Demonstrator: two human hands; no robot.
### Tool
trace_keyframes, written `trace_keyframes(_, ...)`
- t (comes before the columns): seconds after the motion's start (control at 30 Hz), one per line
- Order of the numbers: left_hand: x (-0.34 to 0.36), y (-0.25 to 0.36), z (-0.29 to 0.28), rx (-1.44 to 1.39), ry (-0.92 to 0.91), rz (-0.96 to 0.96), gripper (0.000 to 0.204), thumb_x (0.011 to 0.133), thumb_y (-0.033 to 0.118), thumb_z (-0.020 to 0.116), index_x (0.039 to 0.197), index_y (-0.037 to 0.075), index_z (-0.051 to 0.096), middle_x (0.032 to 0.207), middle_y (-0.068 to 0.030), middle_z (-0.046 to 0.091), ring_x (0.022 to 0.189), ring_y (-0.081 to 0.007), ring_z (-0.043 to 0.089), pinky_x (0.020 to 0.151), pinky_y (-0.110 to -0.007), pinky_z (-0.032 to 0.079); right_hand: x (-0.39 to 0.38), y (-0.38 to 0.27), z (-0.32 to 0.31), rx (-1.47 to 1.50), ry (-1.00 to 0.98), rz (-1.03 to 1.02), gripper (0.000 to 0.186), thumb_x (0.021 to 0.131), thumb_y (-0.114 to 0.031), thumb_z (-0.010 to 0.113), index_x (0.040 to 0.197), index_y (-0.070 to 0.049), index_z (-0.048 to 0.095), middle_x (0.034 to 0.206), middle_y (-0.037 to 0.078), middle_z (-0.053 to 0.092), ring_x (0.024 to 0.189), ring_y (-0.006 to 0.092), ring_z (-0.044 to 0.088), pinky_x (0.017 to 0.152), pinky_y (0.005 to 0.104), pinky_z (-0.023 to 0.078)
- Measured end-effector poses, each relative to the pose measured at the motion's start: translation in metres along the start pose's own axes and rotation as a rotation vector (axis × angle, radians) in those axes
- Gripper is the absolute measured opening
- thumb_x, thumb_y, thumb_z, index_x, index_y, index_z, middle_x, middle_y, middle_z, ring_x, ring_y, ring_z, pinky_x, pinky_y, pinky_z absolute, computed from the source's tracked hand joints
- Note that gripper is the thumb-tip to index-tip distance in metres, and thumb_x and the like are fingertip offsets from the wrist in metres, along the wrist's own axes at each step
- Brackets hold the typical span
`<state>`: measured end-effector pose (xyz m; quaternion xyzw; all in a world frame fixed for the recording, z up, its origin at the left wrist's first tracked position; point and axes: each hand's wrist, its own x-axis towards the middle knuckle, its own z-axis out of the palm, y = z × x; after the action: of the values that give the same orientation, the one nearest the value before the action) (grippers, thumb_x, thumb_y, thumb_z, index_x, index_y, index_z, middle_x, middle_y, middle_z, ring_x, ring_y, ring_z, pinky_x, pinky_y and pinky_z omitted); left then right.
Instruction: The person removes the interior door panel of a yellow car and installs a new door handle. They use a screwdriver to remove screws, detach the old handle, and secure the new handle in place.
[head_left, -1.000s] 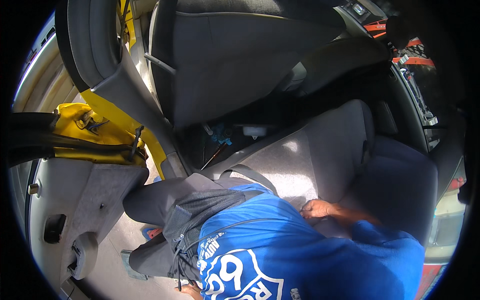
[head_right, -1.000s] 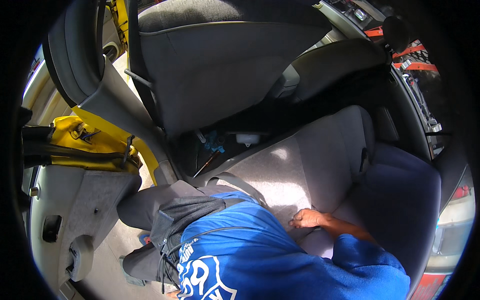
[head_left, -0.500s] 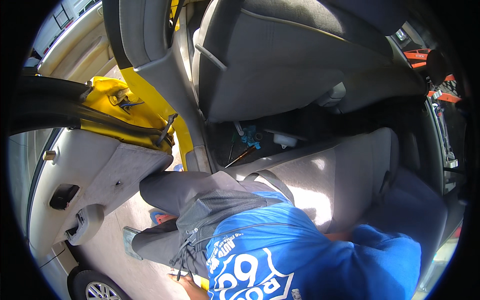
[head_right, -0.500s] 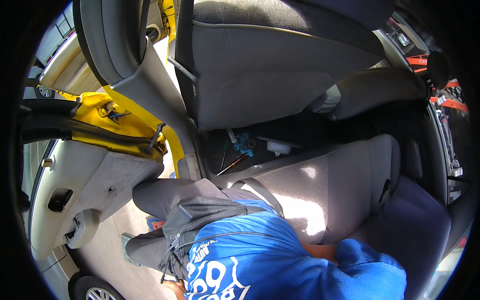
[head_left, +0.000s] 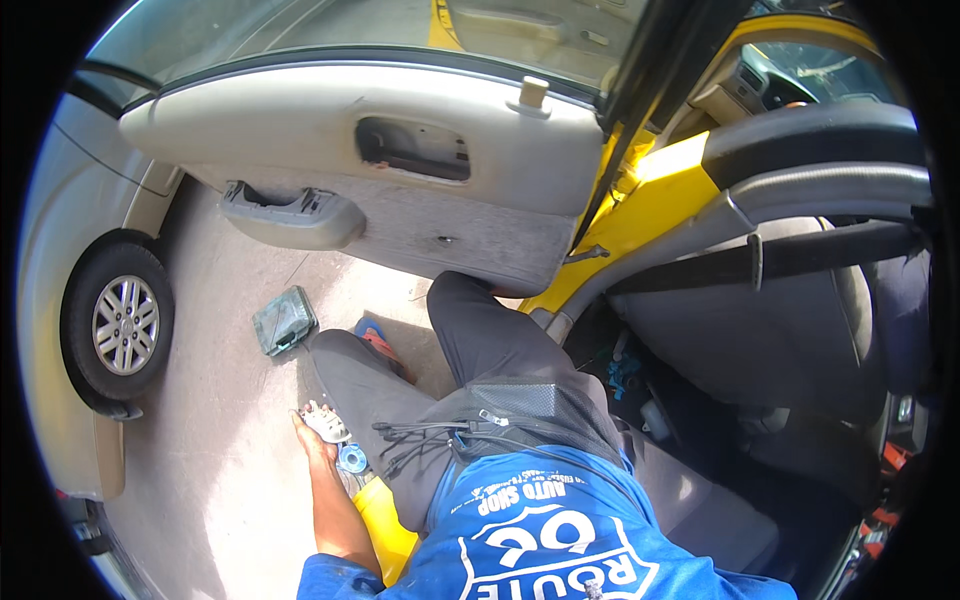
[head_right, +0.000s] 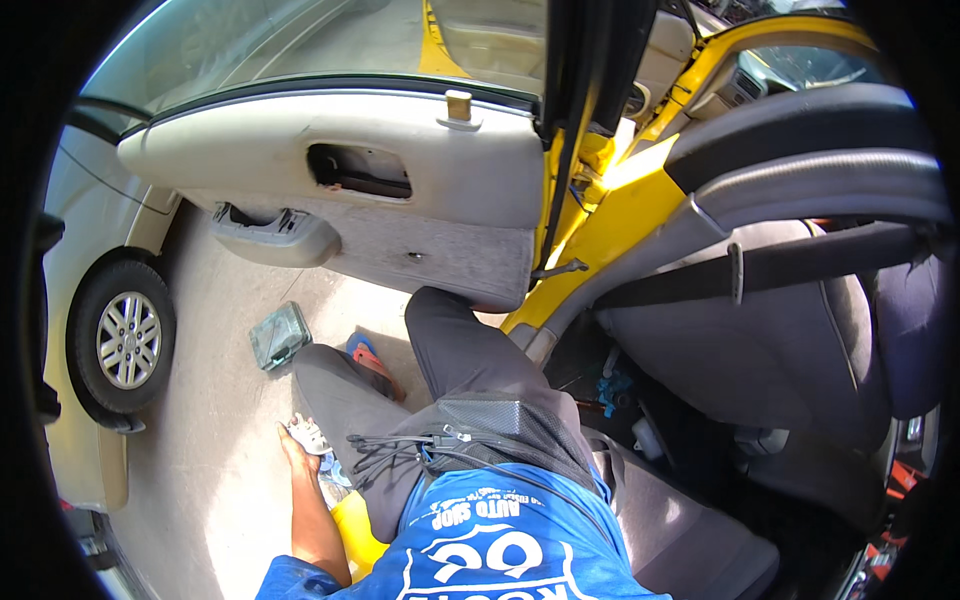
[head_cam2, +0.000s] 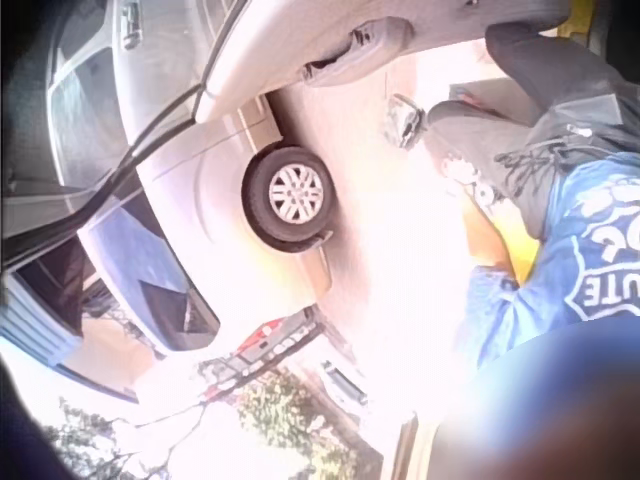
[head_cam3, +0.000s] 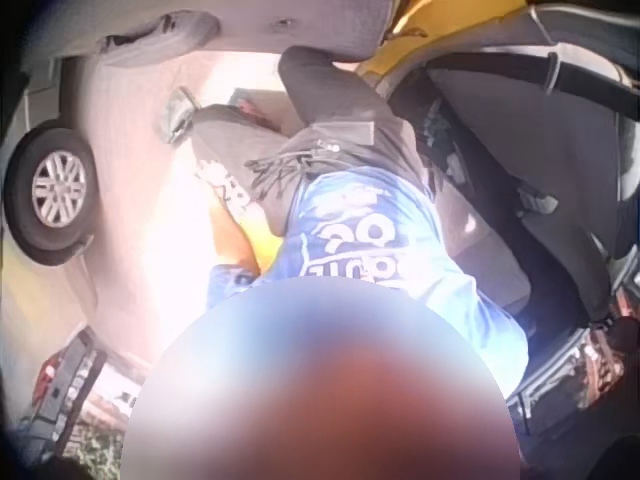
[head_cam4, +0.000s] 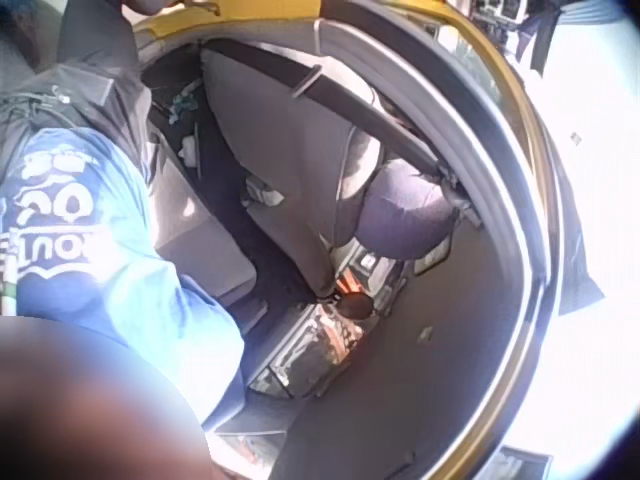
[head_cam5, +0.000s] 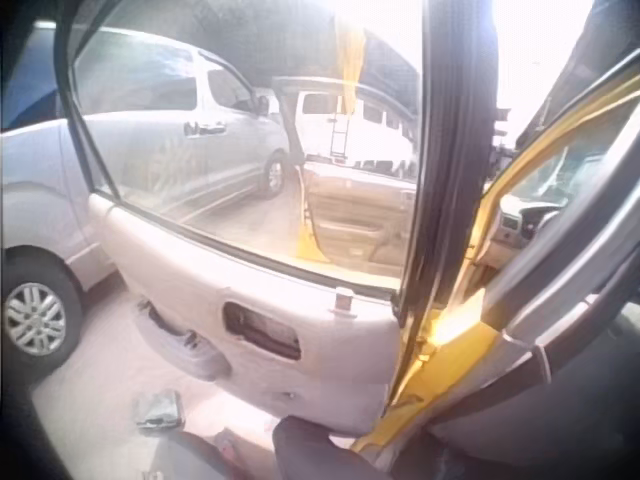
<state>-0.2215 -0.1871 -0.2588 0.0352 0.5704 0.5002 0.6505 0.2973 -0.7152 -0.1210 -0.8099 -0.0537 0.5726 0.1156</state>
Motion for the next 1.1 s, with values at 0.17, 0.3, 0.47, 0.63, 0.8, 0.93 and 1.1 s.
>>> trace_keyframes(0.17,-0.024,0.022,0.041,-0.041,-0.114,0.081,0.061,0.104,0.073,0.042,0.124,0.018,0.058,0.105,-0.0151,0.069,0.085,-0.0338,0.068,0.073,-0.051,0.058,-0.008,-0.035,-0.042,-0.015,-0.034,0.034,0.027,0.105,-0.026,0.062,0.113,0.000,0.066,0.100,0.014,0.074,0.095,0.0259,0.072,0.085,0.0449,0.057)
trace_keyframes(0.3,-0.039,0.038,0.065,-0.136,-0.141,0.128,0.061,0.104,0.074,0.040,0.128,0.020,0.057,0.105,-0.0146,0.069,0.085,-0.0340,0.069,0.070,-0.051,0.059,-0.058,-0.082,-0.082,-0.021,-0.166,0.212,0.025,0.105,-0.023,0.061,0.114,0.001,0.064,0.100,0.014,0.074,0.095,0.0257,0.072,0.085,0.0454,0.057)
trace_keyframes(0.47,-0.067,0.060,0.093,-0.043,-0.245,0.182,0.062,0.107,0.070,0.036,0.133,0.017,0.056,0.104,-0.0137,0.069,0.084,-0.0312,0.071,0.068,-0.048,0.061,-0.140,-0.217,-0.121,-0.304,-0.029,0.052,0.026,0.104,-0.019,0.062,0.119,0.002,0.062,0.098,0.013,0.073,0.092,0.0255,0.072,0.084,0.0443,0.057)
trace_keyframes(0.63,-0.120,0.101,0.147,0.131,-0.401,0.277,0.067,0.109,0.067,0.033,0.140,0.011,0.053,0.106,-0.0156,0.072,0.083,-0.0288,0.075,0.066,-0.044,0.065,-0.148,-0.400,-0.046,-0.174,0.005,-1.073,0.063,0.084,-0.002,0.063,0.146,0.000,0.053,0.103,0.004,0.060,0.094,0.0155,0.056,0.087,0.0302,0.049)
trace_keyframes(0.8,-0.200,0.104,0.198,0.190,-0.564,0.363,0.065,0.112,0.062,0.028,0.139,0.009,0.053,0.107,-0.0174,0.072,0.085,-0.0270,0.076,0.068,-0.040,0.068,-0.139,-0.534,0.057,0.238,-0.313,-1.166,0.057,0.088,-0.002,0.064,0.143,0.007,0.053,0.102,0.001,0.059,0.080,0.0096,0.056,0.071,0.0259,0.048)
trace_keyframes(0.93,-0.248,0.094,0.212,0.162,-0.591,0.361,0.063,0.112,0.062,0.026,0.133,0.010,0.055,0.108,-0.0185,0.071,0.087,-0.0298,0.077,0.069,-0.042,0.069,-0.147,-0.583,0.089,0.517,-0.383,-1.141,0.052,0.088,0.000,0.064,0.138,0.010,0.053,0.103,0.003,0.060,0.084,0.0111,0.058,0.077,0.0279,0.050)
trace_keyframes(1.1,-0.270,0.094,0.224,0.264,-0.586,0.345,0.063,0.113,0.062,0.025,0.135,0.010,0.053,0.112,-0.0170,0.071,0.089,-0.0266,0.076,0.072,-0.041,0.067,-0.150,-0.606,0.105,0.613,-0.492,-1.028,0.031,0.100,-0.005,0.053,0.130,0.004,0.052,0.103,0.006,0.064,0.082,0.0117,0.059,0.071,0.0276,0.056)
